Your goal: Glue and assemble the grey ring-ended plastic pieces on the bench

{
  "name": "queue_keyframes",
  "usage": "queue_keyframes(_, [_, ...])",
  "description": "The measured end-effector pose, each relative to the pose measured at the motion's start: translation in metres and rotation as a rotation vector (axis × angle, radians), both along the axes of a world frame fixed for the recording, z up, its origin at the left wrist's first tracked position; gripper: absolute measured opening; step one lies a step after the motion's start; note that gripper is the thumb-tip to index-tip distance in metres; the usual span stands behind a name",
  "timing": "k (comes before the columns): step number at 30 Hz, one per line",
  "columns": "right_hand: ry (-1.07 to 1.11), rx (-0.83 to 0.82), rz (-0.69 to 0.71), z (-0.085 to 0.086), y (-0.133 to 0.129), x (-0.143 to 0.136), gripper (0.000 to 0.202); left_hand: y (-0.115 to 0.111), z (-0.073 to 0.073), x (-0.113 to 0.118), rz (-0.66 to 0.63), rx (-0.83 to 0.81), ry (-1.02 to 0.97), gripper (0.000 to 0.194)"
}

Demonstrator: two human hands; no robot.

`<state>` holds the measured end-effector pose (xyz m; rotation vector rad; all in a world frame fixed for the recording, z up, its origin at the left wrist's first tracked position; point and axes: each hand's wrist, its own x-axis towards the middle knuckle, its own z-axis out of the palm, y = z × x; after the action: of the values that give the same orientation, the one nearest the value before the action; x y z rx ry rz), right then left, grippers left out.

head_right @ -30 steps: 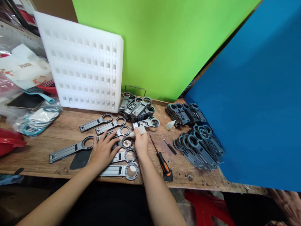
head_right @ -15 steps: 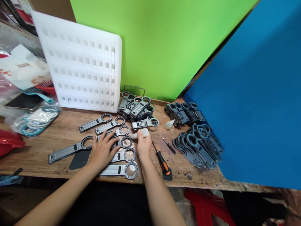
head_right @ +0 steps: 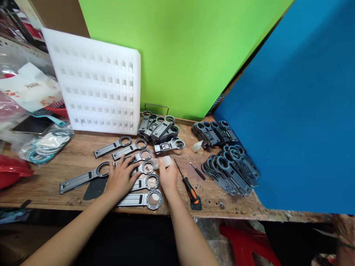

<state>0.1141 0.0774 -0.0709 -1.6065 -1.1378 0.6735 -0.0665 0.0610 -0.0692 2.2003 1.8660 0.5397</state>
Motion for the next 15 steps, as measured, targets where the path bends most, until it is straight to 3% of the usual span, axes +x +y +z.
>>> queue_keyframes(3, [0.126, -0.007, -0.031, 0.001, 0.002, 0.001, 0.028, -0.001, 0.001, 0.000, -0.007, 0.002, 0.001, 0.030])
queue_keyframes(8, [0.685, -0.074, -0.123, 0.002, 0.007, 0.008, 0.036, -0.003, 0.006, -0.001, -0.023, 0.029, 0.030, 0.030])
queue_keyframes(15, [0.959, -0.183, -0.041, 0.020, 0.006, 0.014, 0.039, -0.005, 0.008, 0.004, -0.051, 0.111, 0.076, 0.032])
